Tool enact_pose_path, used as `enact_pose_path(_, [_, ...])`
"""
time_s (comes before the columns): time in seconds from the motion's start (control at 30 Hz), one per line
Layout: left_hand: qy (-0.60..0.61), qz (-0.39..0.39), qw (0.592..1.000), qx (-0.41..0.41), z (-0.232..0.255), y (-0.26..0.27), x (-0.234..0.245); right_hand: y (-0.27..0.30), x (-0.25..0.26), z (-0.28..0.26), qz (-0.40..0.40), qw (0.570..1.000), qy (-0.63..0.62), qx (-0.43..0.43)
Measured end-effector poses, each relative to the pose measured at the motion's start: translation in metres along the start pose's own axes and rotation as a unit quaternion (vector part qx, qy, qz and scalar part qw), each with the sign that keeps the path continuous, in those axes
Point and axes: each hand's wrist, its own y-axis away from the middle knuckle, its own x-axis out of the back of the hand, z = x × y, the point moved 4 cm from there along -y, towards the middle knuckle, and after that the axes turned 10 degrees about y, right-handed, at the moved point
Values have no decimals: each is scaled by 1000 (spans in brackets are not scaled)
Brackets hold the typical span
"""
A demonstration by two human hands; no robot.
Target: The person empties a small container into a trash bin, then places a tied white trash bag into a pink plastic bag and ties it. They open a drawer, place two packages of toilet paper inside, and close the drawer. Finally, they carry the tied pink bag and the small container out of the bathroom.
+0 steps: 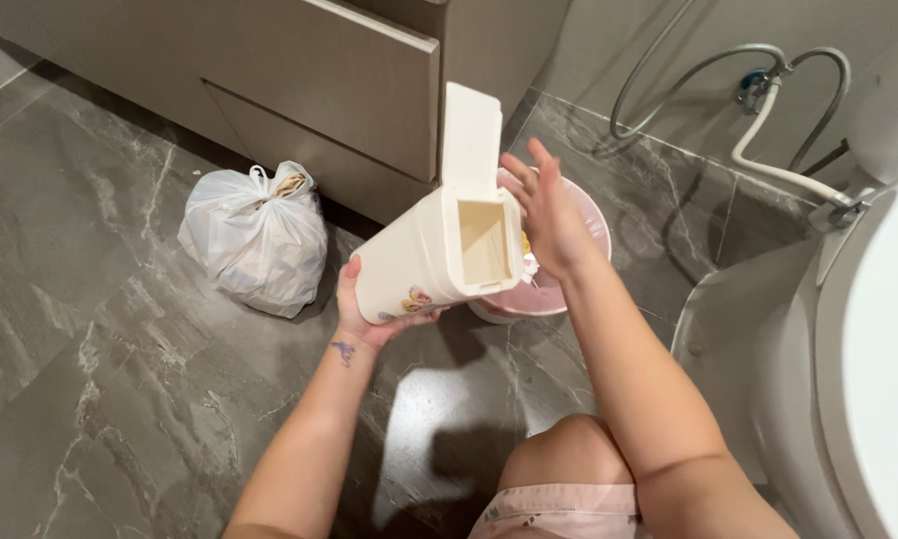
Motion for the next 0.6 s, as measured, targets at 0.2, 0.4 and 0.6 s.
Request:
enact_pose_path(0.2, [54,33,998,17,-8,0,6,21,-24,-21,-109,977,-34,182])
enact_pose_path(0.4, [99,-13,995,-5,1,2,5,60,-76,-34,-94,762,534,354])
enact_pose_path(0.6, [-25,71,995,68,13,19,51,37,-93,-25,-153,770,551,282])
